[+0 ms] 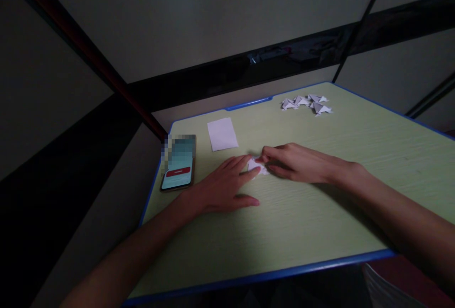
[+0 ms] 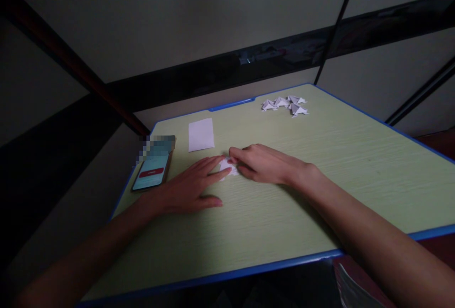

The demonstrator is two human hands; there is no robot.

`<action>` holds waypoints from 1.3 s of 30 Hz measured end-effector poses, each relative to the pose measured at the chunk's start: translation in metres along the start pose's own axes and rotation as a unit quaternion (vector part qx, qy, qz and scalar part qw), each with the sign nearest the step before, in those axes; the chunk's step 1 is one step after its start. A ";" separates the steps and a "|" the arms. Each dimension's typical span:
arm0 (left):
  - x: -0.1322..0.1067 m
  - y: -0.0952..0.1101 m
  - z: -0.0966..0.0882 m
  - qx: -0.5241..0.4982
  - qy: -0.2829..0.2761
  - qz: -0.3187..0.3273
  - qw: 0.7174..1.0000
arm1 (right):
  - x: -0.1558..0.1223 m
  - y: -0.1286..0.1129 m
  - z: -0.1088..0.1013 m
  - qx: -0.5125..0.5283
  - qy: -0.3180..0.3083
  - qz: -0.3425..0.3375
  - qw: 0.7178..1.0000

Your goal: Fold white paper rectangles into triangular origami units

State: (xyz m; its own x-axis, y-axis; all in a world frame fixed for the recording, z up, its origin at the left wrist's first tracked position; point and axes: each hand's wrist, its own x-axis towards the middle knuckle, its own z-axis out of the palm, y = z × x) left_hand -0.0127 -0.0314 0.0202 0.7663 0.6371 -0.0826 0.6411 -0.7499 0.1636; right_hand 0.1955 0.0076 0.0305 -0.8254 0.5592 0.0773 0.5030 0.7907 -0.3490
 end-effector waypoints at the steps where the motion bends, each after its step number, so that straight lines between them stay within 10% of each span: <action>1: 0.000 0.000 0.000 -0.002 0.001 0.000 1.000 | 0.001 0.000 0.001 -0.005 0.001 0.005 1.000; 39: -0.001 -0.002 0.002 0.003 0.006 -0.033 0.999 | 0.007 0.006 0.011 -0.033 0.033 -0.029 0.998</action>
State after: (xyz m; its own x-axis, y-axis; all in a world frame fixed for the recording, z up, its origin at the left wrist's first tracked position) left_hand -0.0146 -0.0306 0.0182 0.7213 0.6877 -0.0818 0.6910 -0.7067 0.1519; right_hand 0.1898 0.0132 0.0192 -0.8357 0.5260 0.1580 0.4727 0.8353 -0.2807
